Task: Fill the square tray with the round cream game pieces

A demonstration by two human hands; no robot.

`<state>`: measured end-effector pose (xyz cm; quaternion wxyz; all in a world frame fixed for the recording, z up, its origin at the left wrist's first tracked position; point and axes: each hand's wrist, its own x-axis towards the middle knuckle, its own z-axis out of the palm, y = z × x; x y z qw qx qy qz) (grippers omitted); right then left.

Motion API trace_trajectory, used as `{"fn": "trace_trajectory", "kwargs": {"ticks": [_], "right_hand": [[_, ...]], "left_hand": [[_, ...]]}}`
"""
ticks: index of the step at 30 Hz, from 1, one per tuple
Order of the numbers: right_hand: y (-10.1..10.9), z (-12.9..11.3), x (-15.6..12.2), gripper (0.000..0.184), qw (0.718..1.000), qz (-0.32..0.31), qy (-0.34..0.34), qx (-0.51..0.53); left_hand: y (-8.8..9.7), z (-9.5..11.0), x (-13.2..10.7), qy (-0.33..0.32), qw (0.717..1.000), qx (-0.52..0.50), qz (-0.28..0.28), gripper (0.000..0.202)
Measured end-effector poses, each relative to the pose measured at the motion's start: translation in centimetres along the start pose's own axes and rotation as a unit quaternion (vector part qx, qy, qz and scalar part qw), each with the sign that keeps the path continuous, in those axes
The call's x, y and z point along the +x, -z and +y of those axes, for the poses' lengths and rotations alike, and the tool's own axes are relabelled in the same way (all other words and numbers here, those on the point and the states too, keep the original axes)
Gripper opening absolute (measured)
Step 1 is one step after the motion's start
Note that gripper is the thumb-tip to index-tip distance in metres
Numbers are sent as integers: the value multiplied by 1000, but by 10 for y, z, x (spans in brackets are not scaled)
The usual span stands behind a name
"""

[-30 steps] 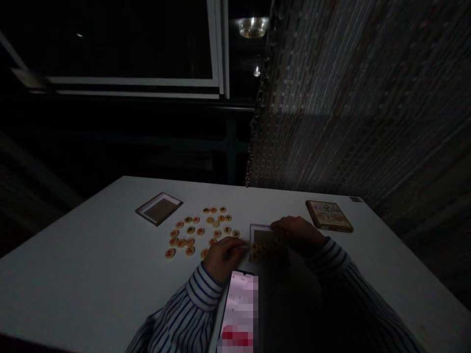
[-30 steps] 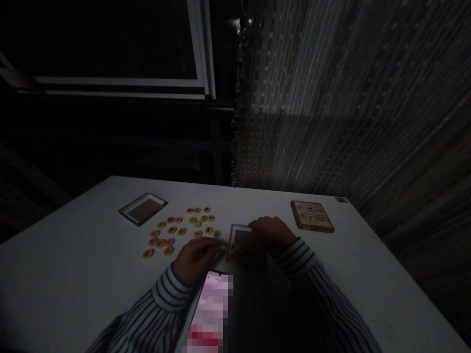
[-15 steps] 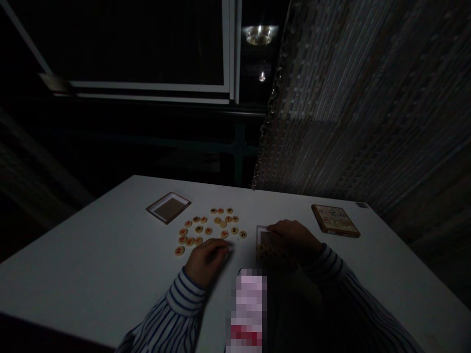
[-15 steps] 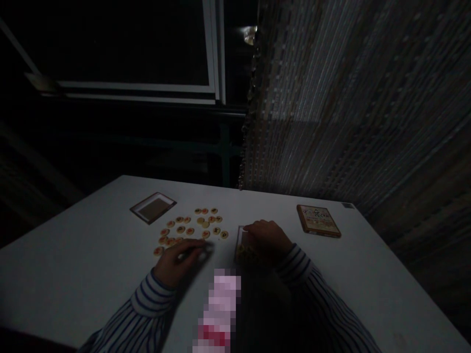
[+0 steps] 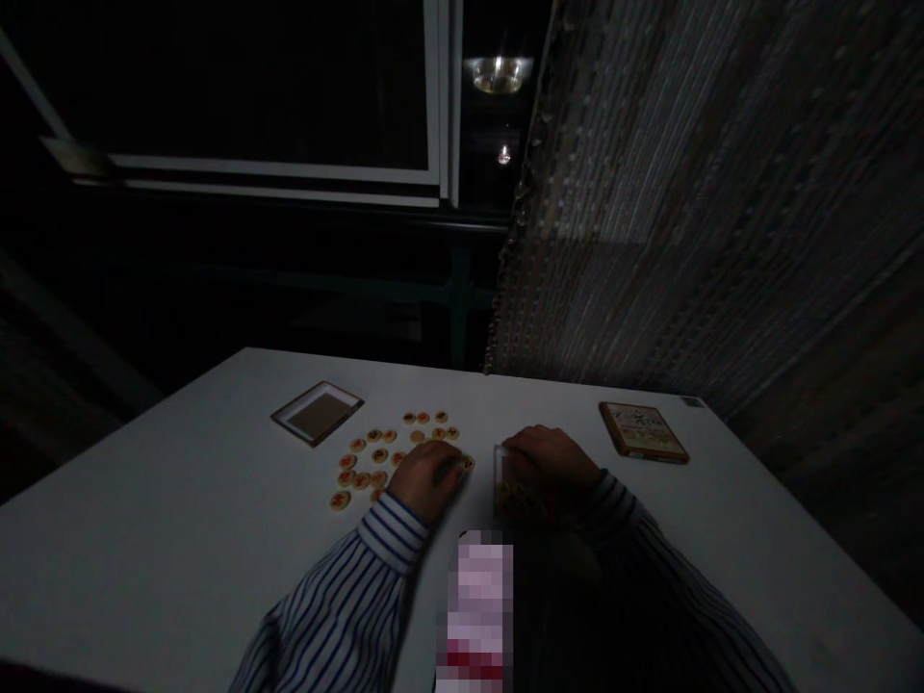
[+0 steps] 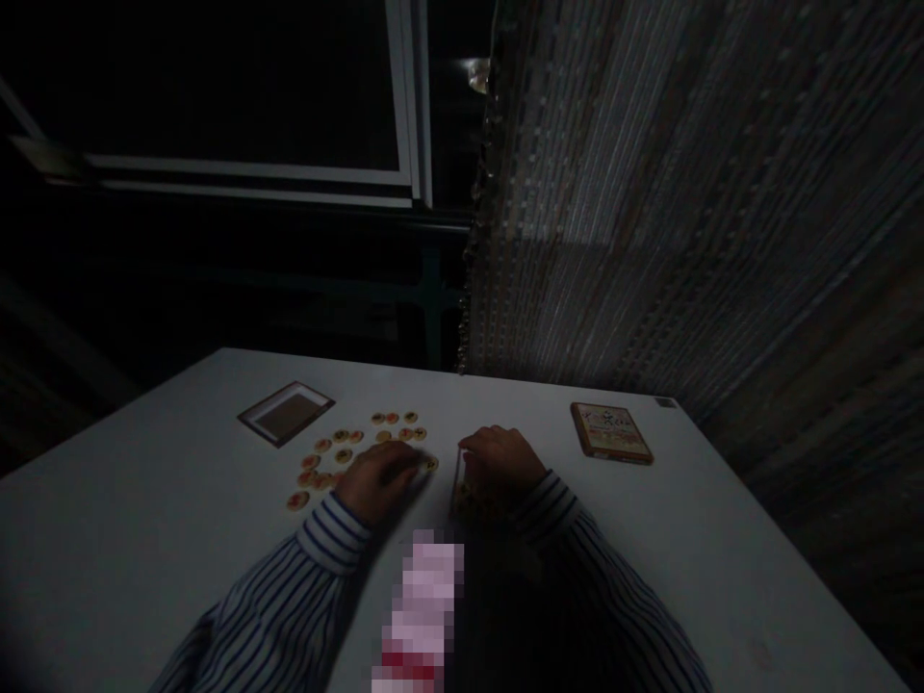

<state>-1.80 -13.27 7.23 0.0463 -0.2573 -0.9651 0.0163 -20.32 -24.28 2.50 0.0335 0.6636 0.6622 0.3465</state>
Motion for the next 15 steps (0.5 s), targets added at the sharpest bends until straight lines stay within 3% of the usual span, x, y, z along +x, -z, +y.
{"fn": "trace_trajectory", "kwargs": {"ticks": [7, 15], "right_hand": [[-5, 8, 2, 26, 1000, 0, -4, 2], [-17, 24, 4, 27, 1000, -18, -8, -22]], "left_hand": [[-26, 1, 28, -28, 998, 54, -27, 24], [-45, -12, 26, -10, 997, 79, -19, 27]]}}
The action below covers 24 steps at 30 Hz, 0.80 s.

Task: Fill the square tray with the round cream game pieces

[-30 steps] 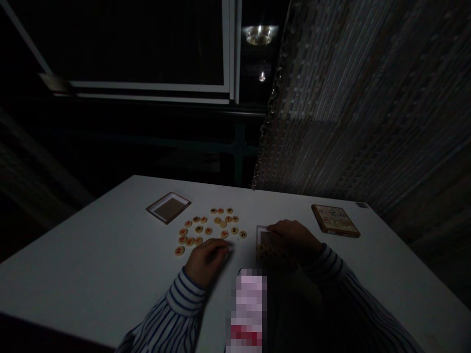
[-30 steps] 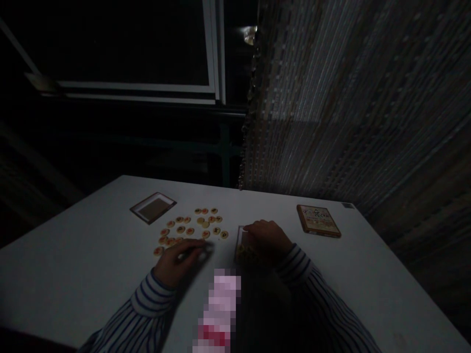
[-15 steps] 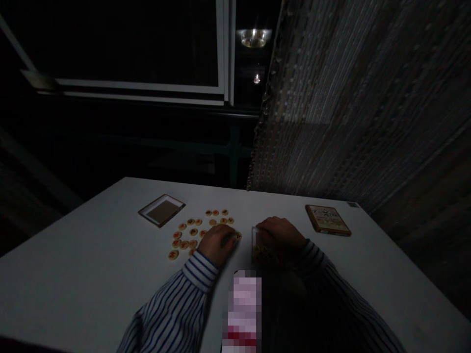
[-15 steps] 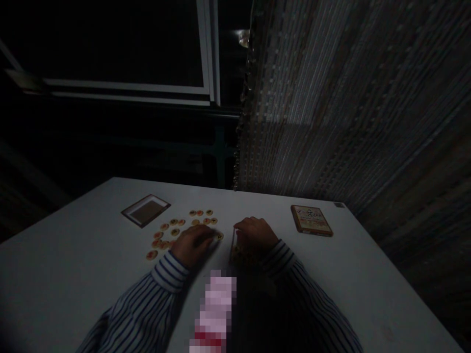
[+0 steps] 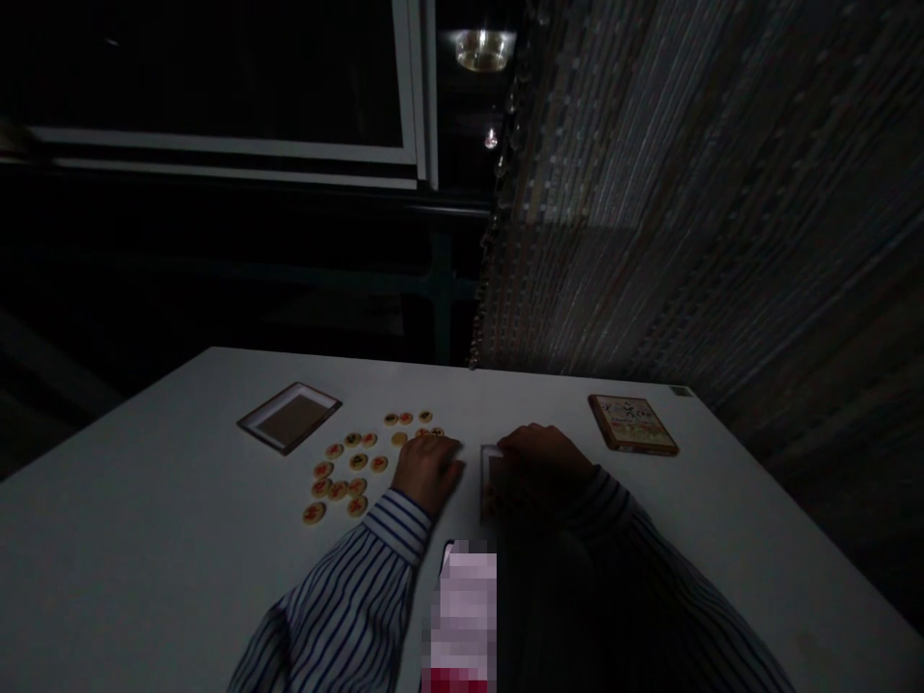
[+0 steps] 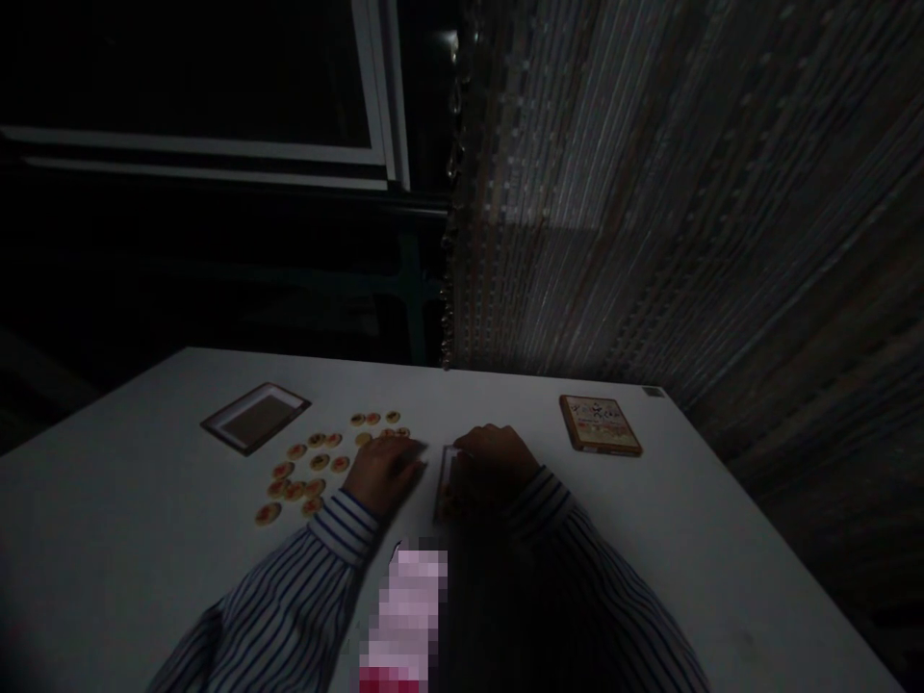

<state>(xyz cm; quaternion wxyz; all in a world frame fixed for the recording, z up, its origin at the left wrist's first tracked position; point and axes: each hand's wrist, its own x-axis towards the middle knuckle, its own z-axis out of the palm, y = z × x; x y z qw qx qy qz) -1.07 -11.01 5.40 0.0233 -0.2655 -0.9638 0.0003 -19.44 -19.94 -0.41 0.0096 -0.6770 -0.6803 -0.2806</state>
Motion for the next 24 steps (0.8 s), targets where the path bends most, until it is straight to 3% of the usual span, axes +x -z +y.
{"fn": "trace_trajectory", "kwargs": {"ticks": [7, 24], "right_hand": [[-3, 7, 1, 28, 999, -47, -10, -18], [3, 7, -3, 25, 999, -30, 8, -9]], "left_hand": [[-11, -4, -6, 12, 999, 17, -36, 31], [-19, -6, -9, 36, 999, 31, -11, 27]]}}
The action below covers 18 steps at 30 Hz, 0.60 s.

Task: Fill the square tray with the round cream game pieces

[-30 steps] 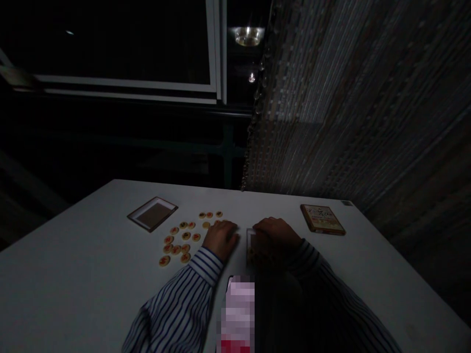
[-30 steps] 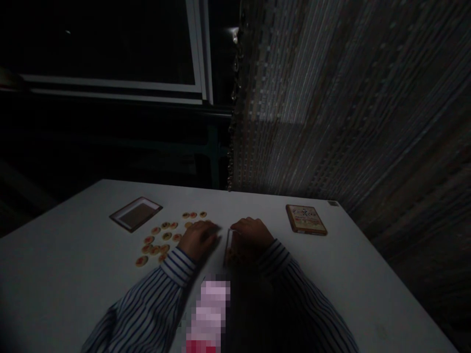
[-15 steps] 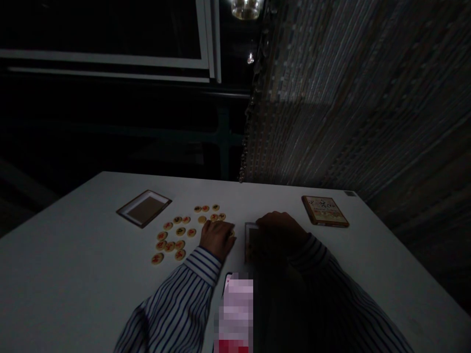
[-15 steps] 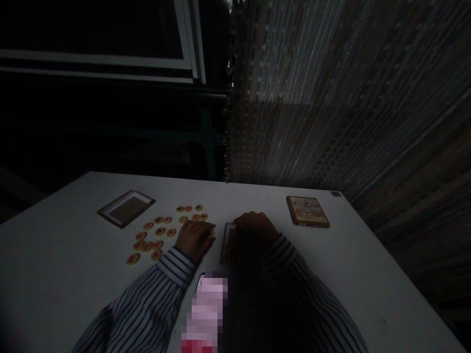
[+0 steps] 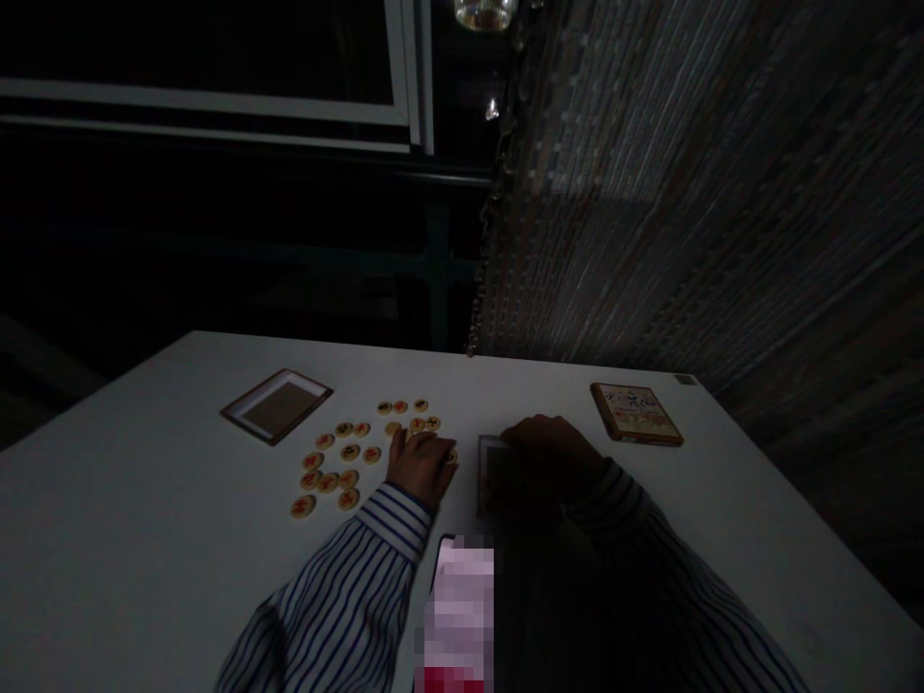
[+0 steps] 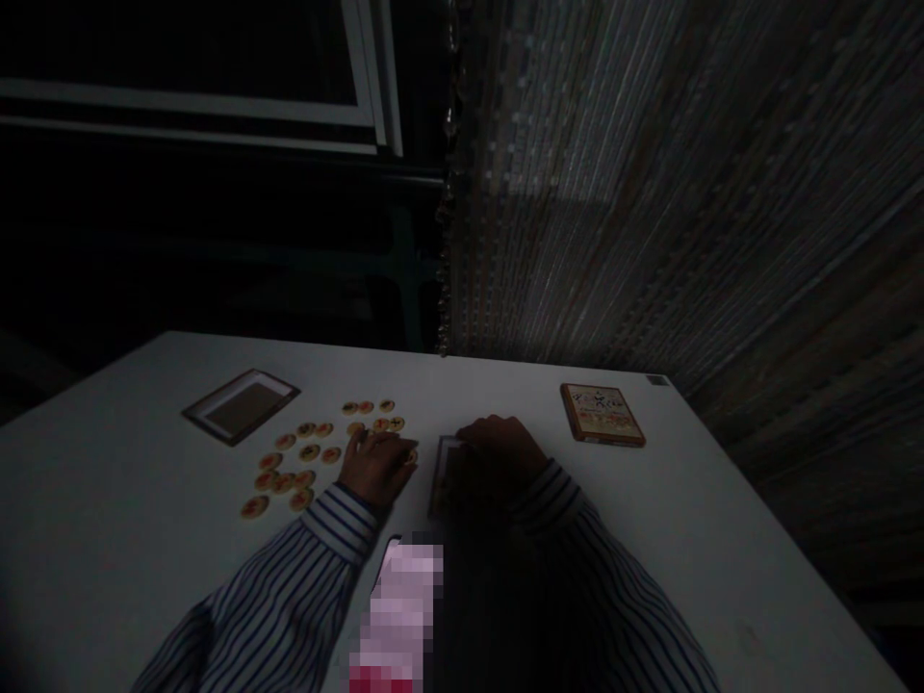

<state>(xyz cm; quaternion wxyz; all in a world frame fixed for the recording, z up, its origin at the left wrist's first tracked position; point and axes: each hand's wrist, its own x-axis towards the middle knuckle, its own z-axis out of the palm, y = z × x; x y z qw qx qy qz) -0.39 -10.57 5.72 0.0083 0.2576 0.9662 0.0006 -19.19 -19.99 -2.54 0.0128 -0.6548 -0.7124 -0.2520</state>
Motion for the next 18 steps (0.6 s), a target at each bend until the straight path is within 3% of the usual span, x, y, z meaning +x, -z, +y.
{"fn": "trace_trajectory", "kwargs": {"ticks": [13, 18], "right_hand": [[-1, -4, 0, 24, 1000, 4, -1, -10], [1, -4, -1, 23, 1000, 2, -6, -11]], "left_hand": [[3, 3, 1, -10, 1000, 3, 15, 28], [8, 3, 2, -49, 998, -27, 37, 26]]}}
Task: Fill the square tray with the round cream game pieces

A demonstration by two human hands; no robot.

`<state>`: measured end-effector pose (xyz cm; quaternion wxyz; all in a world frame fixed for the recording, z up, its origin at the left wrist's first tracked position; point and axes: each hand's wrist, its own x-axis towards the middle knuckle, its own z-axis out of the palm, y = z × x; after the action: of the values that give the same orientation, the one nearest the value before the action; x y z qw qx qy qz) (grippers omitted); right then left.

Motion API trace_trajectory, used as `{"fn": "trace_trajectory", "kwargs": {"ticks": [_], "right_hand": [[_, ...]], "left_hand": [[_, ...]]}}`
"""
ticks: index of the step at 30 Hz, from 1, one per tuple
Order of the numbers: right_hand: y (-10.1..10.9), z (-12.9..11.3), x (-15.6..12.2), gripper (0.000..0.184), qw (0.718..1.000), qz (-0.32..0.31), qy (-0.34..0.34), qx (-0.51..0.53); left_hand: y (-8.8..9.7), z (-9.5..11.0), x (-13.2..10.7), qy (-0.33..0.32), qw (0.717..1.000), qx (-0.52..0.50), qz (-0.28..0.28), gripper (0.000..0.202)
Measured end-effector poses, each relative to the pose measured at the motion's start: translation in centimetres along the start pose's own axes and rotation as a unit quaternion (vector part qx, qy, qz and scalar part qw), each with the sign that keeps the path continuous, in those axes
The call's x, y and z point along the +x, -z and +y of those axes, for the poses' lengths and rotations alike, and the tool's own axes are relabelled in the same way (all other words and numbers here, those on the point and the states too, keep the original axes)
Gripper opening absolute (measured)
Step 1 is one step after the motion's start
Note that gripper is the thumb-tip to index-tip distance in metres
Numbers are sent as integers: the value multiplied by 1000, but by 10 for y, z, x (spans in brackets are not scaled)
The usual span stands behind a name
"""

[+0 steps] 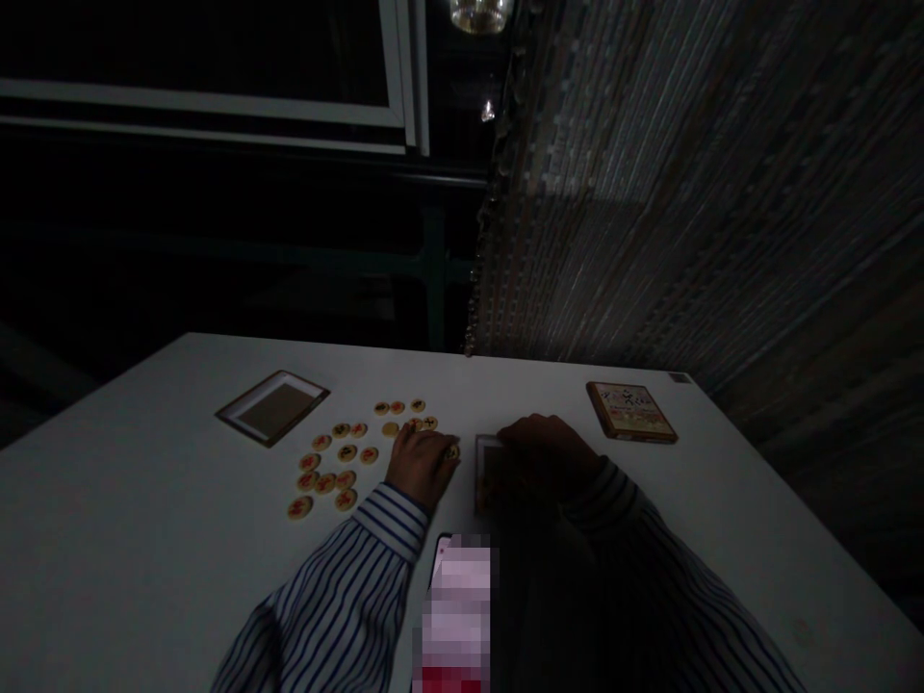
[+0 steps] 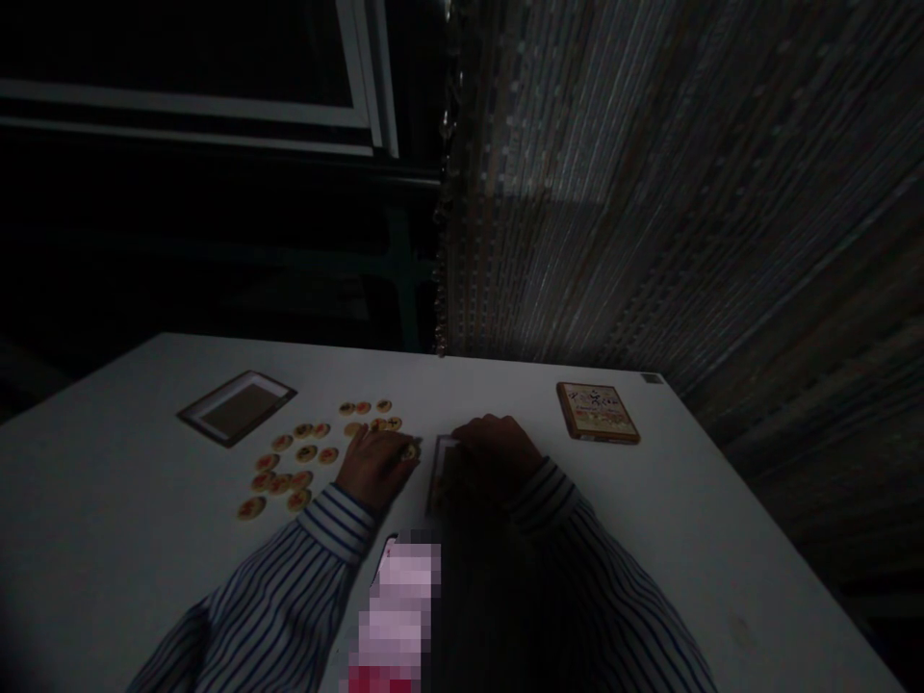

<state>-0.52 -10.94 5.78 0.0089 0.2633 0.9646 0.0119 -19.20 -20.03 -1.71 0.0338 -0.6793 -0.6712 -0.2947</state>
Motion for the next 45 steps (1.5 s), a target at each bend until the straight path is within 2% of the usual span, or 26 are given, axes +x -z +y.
{"fn": "trace_trajectory", "kwargs": {"ticks": [3, 12, 17, 19, 22, 26, 28, 30, 35, 39, 42, 45], "right_hand": [[-2, 0, 0, 25, 1000, 0, 3, -2], [5, -4, -3, 25, 1000, 14, 14, 14], [0, -7, -9, 22, 995, 63, -3, 75], [-6, -8, -11, 20, 984, 106, -10, 146], [-15, -12, -11, 19, 946, 160, 0, 281], [-23, -16, -8, 19, 886, 173, 6, 430], [-25, -17, -6, 18, 868, 166, 1, 467], [-27, -18, -5, 18, 862, 162, 1, 480], [-30, -21, -4, 19, 867, 154, -1, 474], [-31, -23, -3, 19, 854, 154, -17, 496], [-30, -24, -2, 18, 849, 156, -20, 504], [-30, -23, -3, 19, 845, 158, -28, 510]], "left_hand": [[2, 2, 0, -30, 999, -19, 26, 25], [4, 10, -3, -58, 991, -43, 110, 27], [9, 20, -5, -71, 988, -57, 123, 29], [12, 25, -6, -84, 987, -57, 121, 28], [15, 31, -7, -93, 987, -48, 122, 28], [15, 35, -8, -110, 984, -43, 132, 27], [14, 36, -8, -117, 982, -48, 143, 27], [14, 37, -8, -116, 981, -52, 143, 27], [16, 40, -9, -92, 985, -58, 132, 27], [15, 38, -9, -107, 983, -70, 132, 28], [13, 37, -9, -109, 980, -95, 134, 29], [12, 37, -9, -79, 980, -139, 122, 31]]}}
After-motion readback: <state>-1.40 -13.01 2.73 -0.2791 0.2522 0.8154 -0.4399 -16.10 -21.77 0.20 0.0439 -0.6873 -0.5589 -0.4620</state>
